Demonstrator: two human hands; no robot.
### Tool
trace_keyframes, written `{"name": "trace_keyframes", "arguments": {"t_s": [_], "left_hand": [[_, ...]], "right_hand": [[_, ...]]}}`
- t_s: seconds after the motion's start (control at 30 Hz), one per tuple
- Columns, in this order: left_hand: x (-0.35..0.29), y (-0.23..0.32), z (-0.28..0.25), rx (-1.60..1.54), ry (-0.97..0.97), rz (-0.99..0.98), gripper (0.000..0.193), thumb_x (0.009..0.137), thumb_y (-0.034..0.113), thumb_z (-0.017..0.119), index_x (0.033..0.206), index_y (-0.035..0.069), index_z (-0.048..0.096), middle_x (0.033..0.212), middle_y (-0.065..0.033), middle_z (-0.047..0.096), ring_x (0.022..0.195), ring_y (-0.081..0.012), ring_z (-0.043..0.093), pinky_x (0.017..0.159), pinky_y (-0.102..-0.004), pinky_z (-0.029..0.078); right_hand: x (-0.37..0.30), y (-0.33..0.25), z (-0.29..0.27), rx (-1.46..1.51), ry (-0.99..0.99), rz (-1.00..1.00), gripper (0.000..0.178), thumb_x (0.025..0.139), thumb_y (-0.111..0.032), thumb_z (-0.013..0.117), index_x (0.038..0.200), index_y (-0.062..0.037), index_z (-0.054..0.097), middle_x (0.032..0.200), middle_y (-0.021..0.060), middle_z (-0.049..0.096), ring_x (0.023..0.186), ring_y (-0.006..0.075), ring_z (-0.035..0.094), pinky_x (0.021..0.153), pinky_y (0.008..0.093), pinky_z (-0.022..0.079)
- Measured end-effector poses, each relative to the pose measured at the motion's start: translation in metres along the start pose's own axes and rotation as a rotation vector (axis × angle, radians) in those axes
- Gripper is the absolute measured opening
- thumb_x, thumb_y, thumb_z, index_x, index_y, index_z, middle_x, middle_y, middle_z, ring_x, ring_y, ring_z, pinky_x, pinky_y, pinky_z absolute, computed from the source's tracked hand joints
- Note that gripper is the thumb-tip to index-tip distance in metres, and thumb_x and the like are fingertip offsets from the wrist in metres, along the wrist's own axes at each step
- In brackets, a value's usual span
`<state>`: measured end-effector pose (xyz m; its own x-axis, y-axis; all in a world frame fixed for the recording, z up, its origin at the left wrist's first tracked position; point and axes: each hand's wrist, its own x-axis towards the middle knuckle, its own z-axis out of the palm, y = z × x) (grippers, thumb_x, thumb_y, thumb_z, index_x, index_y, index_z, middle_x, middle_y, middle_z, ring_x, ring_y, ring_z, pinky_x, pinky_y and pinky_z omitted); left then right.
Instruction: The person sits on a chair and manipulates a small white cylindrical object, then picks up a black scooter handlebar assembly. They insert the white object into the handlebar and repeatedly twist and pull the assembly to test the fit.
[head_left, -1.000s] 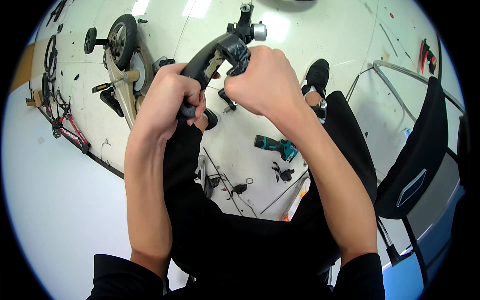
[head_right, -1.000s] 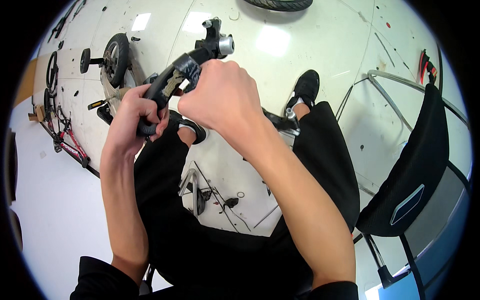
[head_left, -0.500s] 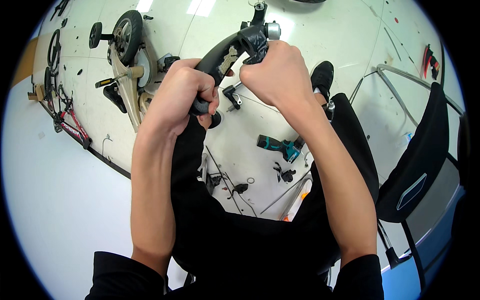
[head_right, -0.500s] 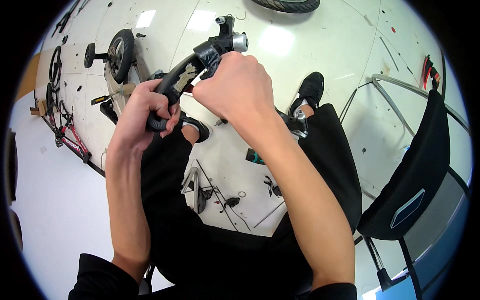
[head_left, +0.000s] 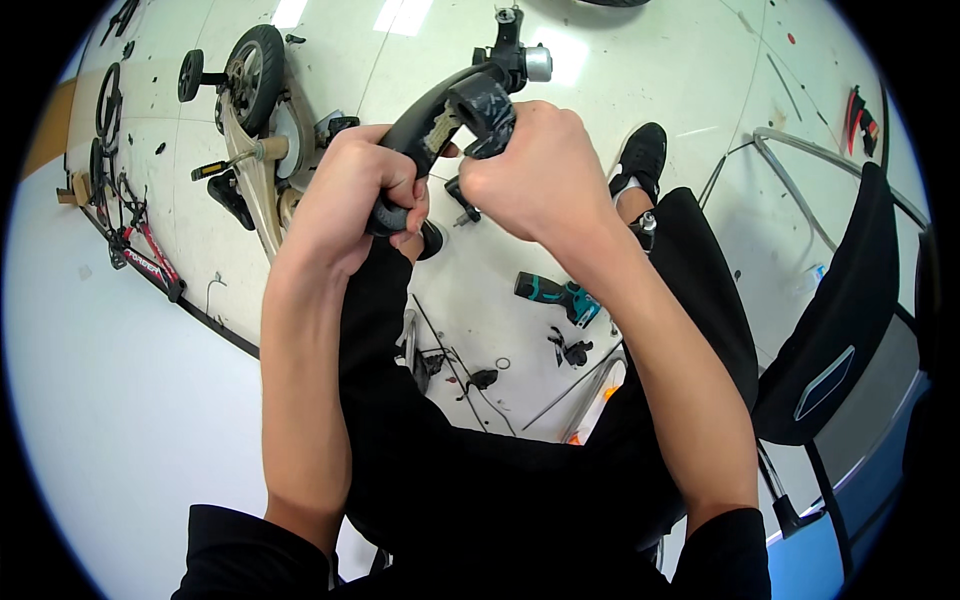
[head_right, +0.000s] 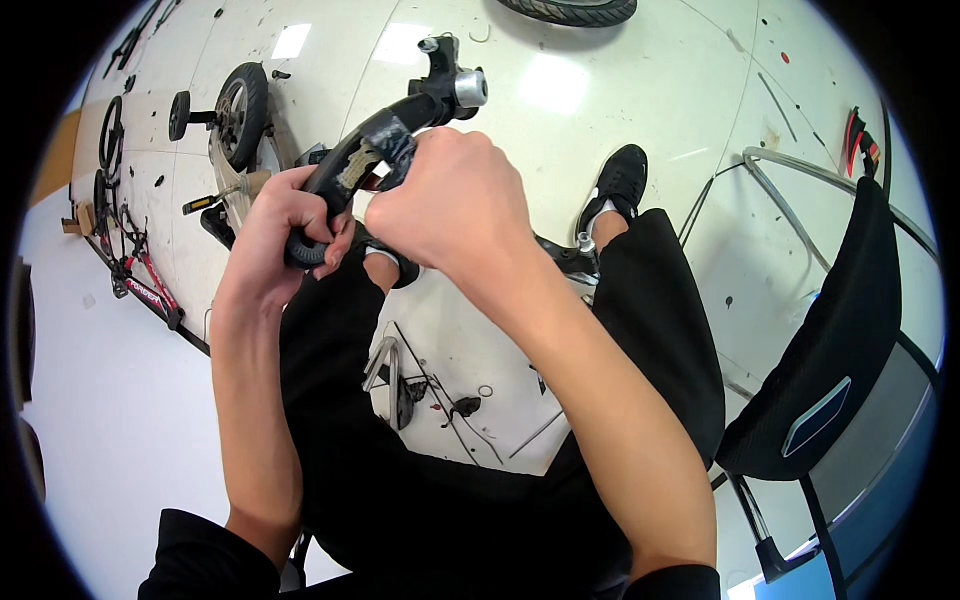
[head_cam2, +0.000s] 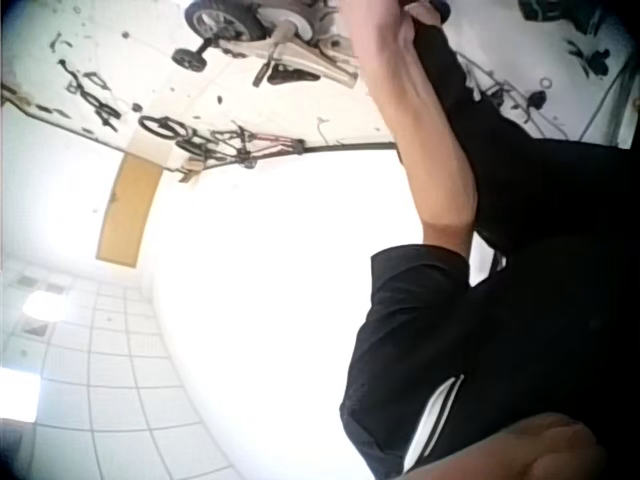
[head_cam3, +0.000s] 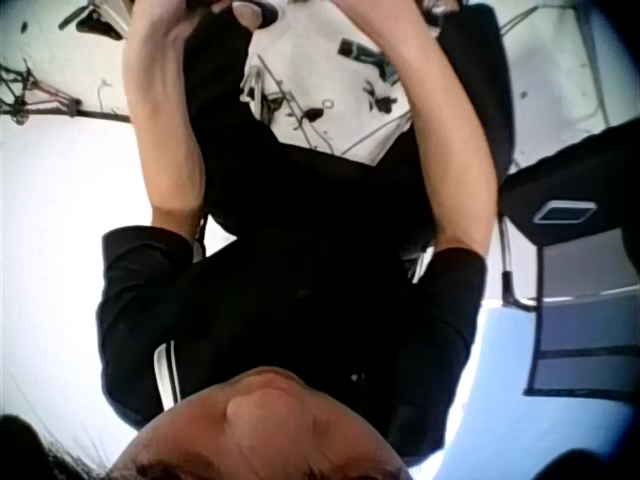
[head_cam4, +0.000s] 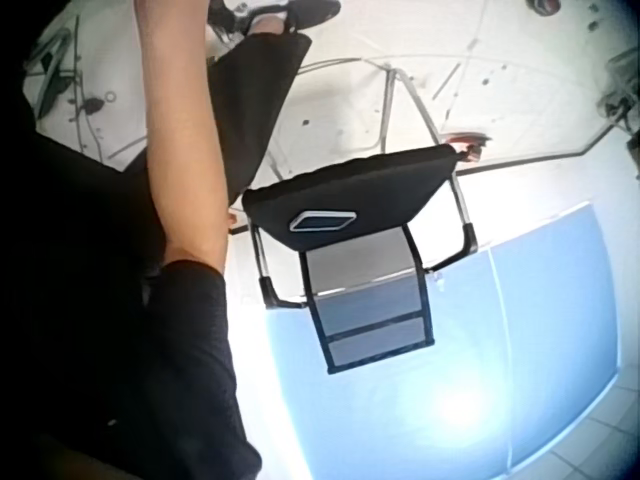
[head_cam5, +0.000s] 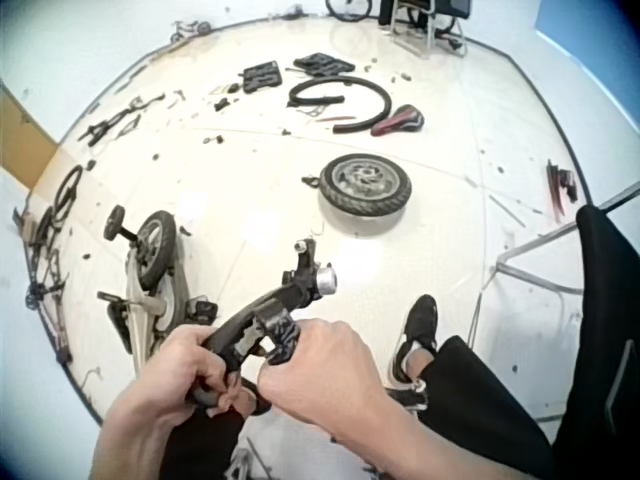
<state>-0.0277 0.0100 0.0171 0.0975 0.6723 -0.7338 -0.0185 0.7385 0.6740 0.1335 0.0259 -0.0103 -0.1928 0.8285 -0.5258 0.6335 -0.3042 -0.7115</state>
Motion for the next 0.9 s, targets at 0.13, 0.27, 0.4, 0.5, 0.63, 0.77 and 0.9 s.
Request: {"name": "trace_keyframes", "arguments": {"t_s": [0.13,0.27,0.4,0.5,0.63,0.77,0.9], "left_hand": [[0.004,0.001,0.002,0.033,0.016,0.013,0.023,0.055,0.000,0.044,0.076,-0.004,0.048,0.060,-0.0093,0.048,0.043,-0.0155,0.044,0.037,-0.0277,0.034],[0.006,-0.001,0.004,0.038,0.022,-0.017,0.038,0.056,0.001,0.043,0.090,-0.010,0.055,0.060,-0.0087,0.048,0.043,-0.0150,0.045,0.037,-0.0274,0.034],[0.003,-0.003,-0.001,0.050,0.009,-0.016,0.042,0.056,0.000,0.043,0.094,-0.011,0.056,0.061,-0.0085,0.049,0.044,-0.0142,0.045,0.038,-0.0275,0.035],[0.008,-0.002,0.005,0.139,0.061,0.002,0.043,0.056,0.000,0.043,0.095,-0.012,0.056,0.061,-0.0085,0.050,0.044,-0.0143,0.046,0.037,-0.0276,0.035],[0.007,-0.002,0.007,0.099,0.058,0.006,0.031,0.056,0.000,0.043,0.084,-0.009,0.054,0.059,-0.0088,0.049,0.044,-0.0149,0.046,0.037,-0.0280,0.034],[0.002,0.000,0.008,0.098,0.112,0.053,0.021,0.061,0.001,0.046,0.078,-0.008,0.055,0.055,-0.0088,0.047,0.045,-0.0156,0.044,0.037,-0.0296,0.030],[0.005,-0.004,0.011,0.109,0.124,0.064,0.010,0.061,0.000,0.046,0.070,-0.004,0.049,0.055,-0.0092,0.048,0.044,-0.0152,0.045,0.035,-0.0296,0.030]], "right_hand": [[0.006,0.002,0.000,-0.046,0.050,0.030,0.020,0.060,-0.014,0.058,0.063,0.0053,0.063,0.061,0.0215,0.063,0.060,0.0368,0.065,0.063,0.0387,0.055],[0.006,0.002,-0.002,-0.048,0.074,0.053,0.020,0.061,-0.013,0.058,0.065,0.0056,0.063,0.063,0.0219,0.064,0.062,0.0361,0.066,0.065,0.0380,0.055],[0.001,-0.002,-0.004,0.016,-0.044,0.106,0.023,0.062,-0.015,0.060,0.068,0.0061,0.065,0.064,0.0213,0.064,0.064,0.0355,0.067,0.065,0.0384,0.055],[0.006,0.000,-0.003,-0.022,0.021,0.133,0.022,0.062,-0.015,0.059,0.067,0.0062,0.064,0.065,0.0222,0.065,0.065,0.0358,0.067,0.066,0.0383,0.055],[0.007,0.004,0.000,-0.004,0.011,0.163,0.021,0.061,-0.012,0.056,0.067,0.0068,0.063,0.066,0.0244,0.064,0.067,0.0366,0.067,0.066,0.0379,0.055],[0.003,0.000,0.003,0.110,0.000,0.126,0.016,0.060,-0.011,0.055,0.060,0.0048,0.059,0.055,0.0198,0.059,0.055,0.0334,0.063,0.059,0.0382,0.053],[0.009,0.004,0.001,0.045,0.043,0.171,0.018,0.061,-0.012,0.057,0.057,0.0054,0.056,0.054,0.0198,0.058,0.052,0.0325,0.061,0.057,0.0377,0.052]]}}
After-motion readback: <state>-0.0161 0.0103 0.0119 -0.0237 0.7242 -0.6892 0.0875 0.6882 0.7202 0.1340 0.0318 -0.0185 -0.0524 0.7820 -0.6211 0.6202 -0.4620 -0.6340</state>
